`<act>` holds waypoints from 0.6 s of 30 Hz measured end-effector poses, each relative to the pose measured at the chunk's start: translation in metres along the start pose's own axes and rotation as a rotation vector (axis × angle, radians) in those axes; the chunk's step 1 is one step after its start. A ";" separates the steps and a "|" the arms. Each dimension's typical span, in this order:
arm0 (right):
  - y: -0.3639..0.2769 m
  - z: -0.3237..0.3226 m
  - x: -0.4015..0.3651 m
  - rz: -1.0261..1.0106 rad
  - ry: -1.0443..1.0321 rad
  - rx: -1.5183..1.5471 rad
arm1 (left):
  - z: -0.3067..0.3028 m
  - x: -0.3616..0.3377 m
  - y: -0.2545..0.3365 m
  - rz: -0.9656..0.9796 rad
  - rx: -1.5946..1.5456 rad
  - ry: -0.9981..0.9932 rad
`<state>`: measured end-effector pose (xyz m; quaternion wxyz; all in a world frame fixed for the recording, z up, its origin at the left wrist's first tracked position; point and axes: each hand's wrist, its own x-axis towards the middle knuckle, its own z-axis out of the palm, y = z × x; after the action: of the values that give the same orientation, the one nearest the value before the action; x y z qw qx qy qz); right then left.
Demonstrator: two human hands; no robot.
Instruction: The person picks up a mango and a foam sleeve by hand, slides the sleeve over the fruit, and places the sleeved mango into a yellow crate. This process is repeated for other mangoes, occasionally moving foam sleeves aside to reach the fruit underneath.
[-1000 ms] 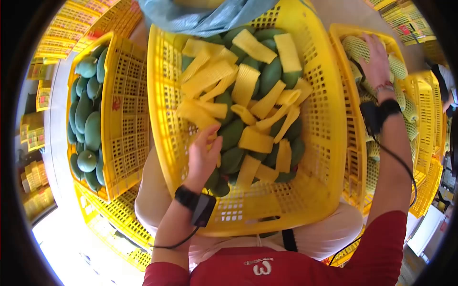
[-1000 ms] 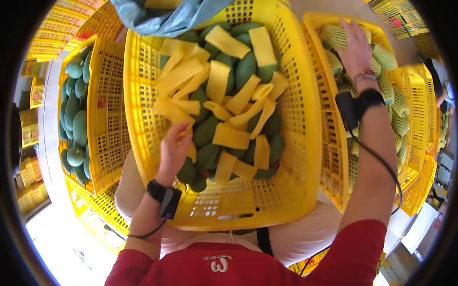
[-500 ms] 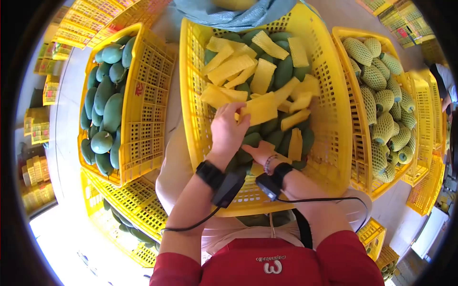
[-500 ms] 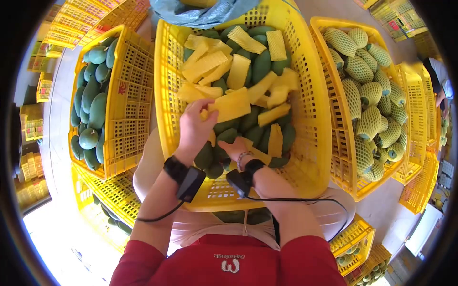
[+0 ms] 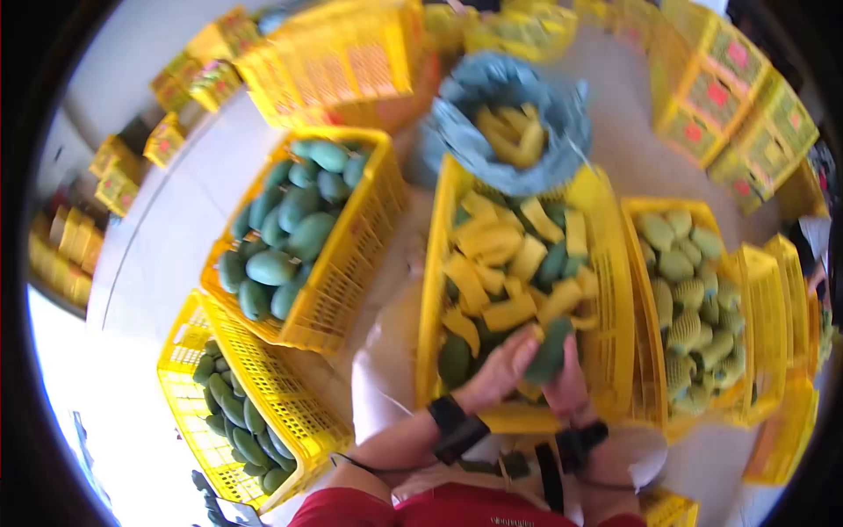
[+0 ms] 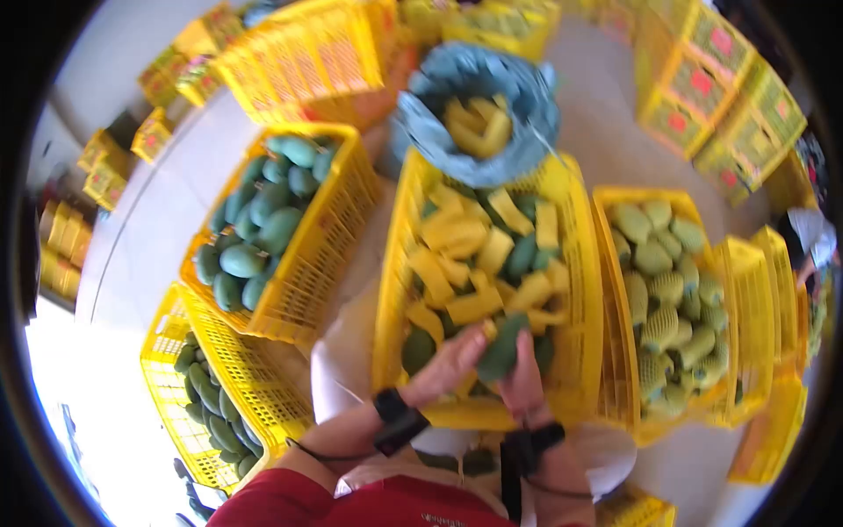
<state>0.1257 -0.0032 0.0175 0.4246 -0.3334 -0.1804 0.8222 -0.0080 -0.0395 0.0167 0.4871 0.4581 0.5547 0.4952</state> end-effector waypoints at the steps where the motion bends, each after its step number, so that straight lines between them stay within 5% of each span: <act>1: -0.001 -0.008 -0.008 0.036 -0.070 0.071 | 0.001 -0.004 0.001 -0.068 -0.089 -0.033; 5: 0.010 -0.037 -0.033 0.104 -0.084 -0.025 | -0.008 -0.014 0.003 -0.233 -0.207 -0.135; 7: 0.015 -0.043 -0.045 0.127 -0.066 0.062 | -0.008 -0.027 0.022 -0.437 -0.692 0.027; 9: 0.010 -0.032 -0.056 0.145 -0.037 0.147 | -0.018 -0.029 0.010 -0.321 -0.577 0.065; 11: 0.002 -0.007 -0.074 0.028 -0.137 -0.038 | -0.029 -0.025 -0.003 -0.315 -0.070 0.100; 12: -0.002 0.001 -0.080 0.026 -0.140 -0.040 | -0.028 -0.033 0.017 -0.144 0.314 0.192; 13: -0.005 0.007 -0.086 0.080 -0.230 -0.118 | -0.026 -0.035 0.018 -0.144 0.314 0.190; 15: -0.005 0.011 -0.092 0.134 -0.316 -0.195 | -0.022 -0.040 0.022 0.443 0.655 0.219; 18: -0.005 0.002 -0.092 0.040 -0.266 -0.384 | -0.026 -0.045 0.037 0.416 0.518 0.133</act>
<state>0.1654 -0.0756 0.0580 0.3094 -0.3004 -0.3812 0.8178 -0.0282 -0.0831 0.0585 0.2059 0.6365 0.5873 0.4556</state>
